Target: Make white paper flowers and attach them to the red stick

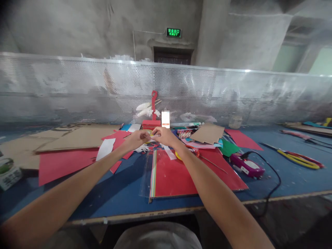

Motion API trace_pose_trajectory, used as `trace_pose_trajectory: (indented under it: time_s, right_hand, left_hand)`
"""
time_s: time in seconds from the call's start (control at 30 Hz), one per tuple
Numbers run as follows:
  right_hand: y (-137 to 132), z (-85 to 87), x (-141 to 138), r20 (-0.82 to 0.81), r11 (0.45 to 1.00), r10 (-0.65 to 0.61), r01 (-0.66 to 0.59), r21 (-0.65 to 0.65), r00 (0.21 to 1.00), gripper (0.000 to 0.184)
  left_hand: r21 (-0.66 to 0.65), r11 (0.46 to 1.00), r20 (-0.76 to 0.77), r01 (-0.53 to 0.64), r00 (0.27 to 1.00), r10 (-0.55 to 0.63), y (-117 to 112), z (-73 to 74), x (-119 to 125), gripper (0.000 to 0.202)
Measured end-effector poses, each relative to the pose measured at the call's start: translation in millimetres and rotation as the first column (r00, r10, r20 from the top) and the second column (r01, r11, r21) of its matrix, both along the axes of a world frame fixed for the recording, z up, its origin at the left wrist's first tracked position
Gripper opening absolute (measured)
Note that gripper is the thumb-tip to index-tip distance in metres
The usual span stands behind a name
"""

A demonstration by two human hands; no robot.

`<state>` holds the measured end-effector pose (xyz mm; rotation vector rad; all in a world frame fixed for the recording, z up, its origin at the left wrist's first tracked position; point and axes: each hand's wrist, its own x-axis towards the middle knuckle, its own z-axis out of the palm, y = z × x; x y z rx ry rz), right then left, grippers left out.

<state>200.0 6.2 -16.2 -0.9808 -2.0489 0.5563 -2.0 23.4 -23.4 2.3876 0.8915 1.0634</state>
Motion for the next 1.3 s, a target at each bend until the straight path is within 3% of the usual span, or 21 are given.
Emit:
trace_pose_trajectory:
  time_s: [0.57,0.87,1.1,1.3]
  right_hand:
    - [3,-0.6,2,-0.004,0.999,-0.037,0.037,0.036,0.999,0.018]
    - [1,1.9,2,0.038,0.987,-0.138,0.134,0.089,0.99,0.016]
    - [8,-0.9,6,0.057,0.979,-0.177,0.17,0.117,0.983,0.016]
    - [11,-2.6,7,0.05,0.982,-0.16,0.154,0.114,0.986,0.016]
  left_hand:
    - [0.045,0.999,-0.025,-0.018,0.999,0.019,-3,1.5,1,0.017]
    - [0.05,0.998,-0.06,-0.041,0.997,0.044,-1,-0.2,0,0.023]
    - [0.003,0.996,-0.102,-0.093,0.99,0.093,2,-1.7,0,0.011]
    - [0.012,0.993,-0.122,-0.117,0.986,0.117,-1,1.3,1,0.012]
